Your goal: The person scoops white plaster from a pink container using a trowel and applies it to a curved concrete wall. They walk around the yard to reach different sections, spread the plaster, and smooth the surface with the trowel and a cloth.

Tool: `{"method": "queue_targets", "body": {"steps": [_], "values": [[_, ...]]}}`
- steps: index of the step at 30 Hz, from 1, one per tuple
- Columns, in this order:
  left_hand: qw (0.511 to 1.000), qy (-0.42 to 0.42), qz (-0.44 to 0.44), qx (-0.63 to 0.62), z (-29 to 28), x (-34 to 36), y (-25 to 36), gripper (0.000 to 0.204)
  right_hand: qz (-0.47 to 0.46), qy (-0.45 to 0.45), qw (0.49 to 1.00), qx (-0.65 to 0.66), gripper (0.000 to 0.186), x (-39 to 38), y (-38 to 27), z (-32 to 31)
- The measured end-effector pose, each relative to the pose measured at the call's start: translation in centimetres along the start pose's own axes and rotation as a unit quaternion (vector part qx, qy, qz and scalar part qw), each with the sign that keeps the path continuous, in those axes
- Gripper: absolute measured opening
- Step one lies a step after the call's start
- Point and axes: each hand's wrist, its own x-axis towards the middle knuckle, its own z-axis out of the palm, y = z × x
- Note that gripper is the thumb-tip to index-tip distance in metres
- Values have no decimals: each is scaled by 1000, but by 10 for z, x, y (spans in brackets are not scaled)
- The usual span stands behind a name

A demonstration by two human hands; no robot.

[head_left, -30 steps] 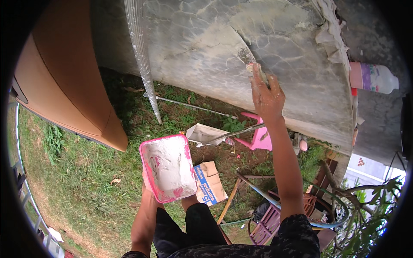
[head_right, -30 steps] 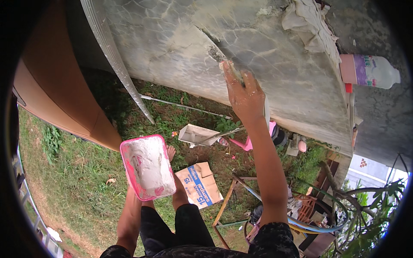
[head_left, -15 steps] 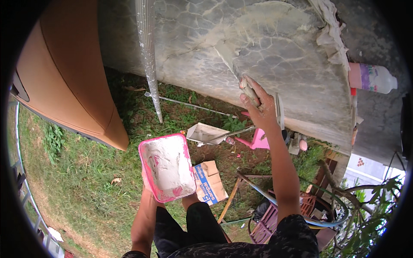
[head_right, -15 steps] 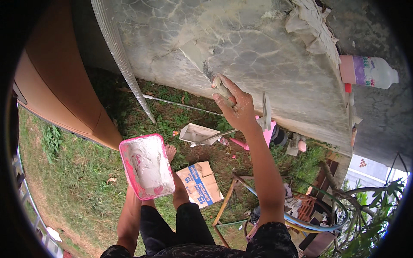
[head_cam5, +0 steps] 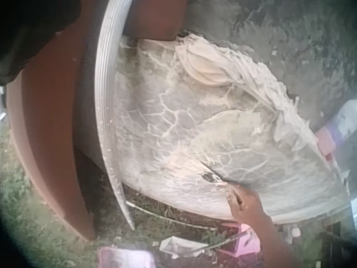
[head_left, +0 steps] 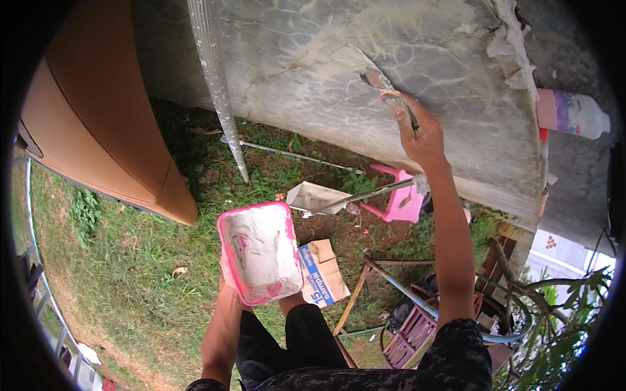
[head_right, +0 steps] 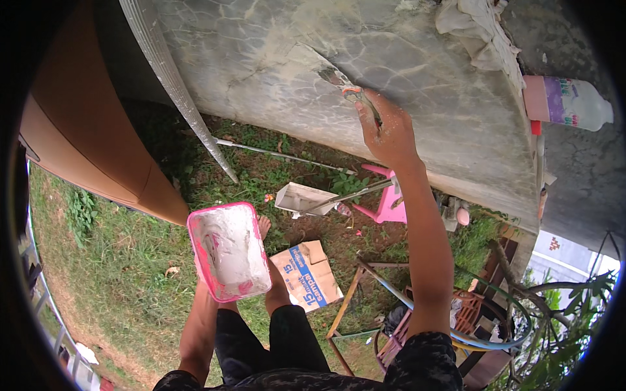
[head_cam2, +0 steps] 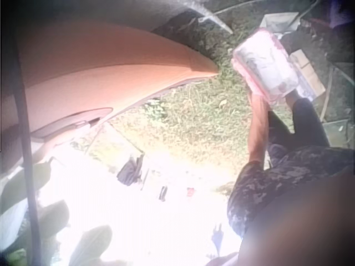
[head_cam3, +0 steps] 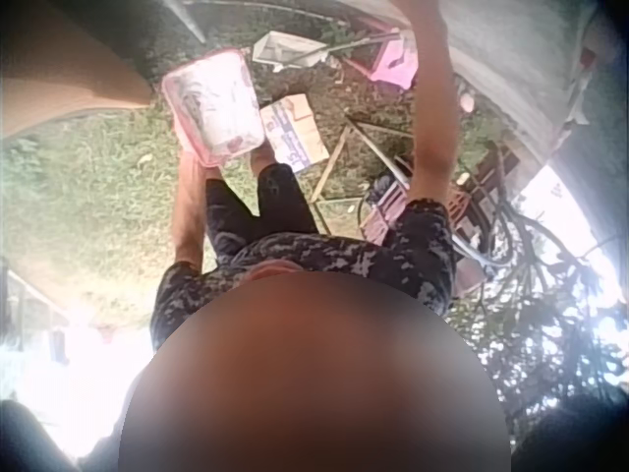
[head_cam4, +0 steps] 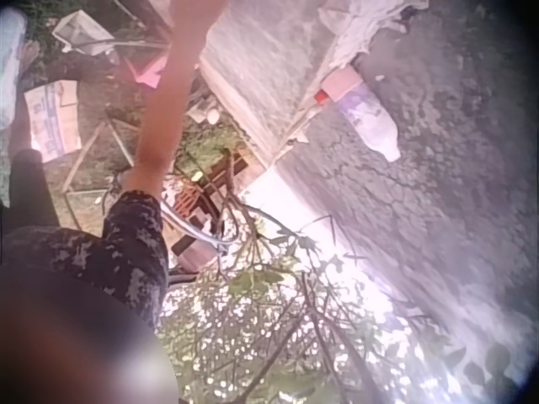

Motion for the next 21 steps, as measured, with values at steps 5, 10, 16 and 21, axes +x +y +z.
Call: {"method": "queue_targets", "body": {"steps": [5, 10, 16, 21], "values": [[998, -45, 29, -16, -7, 3, 2, 72, 22, -31, 999, 27, 23, -16, -1, -2], [997, -64, 53, 0, -11, -7, 7, 65, -34, -22, 999, 6, 21, -6, -8, 5], [989, -145, 24, -22, -20, -2, 4, 66, -62, 51, 994, -70, 19, 15, -7, 16], [998, -51, 36, 5, -34, 5, 2, 71, -7, 48, 994, -102, 20, -3, -8, 11]]}}
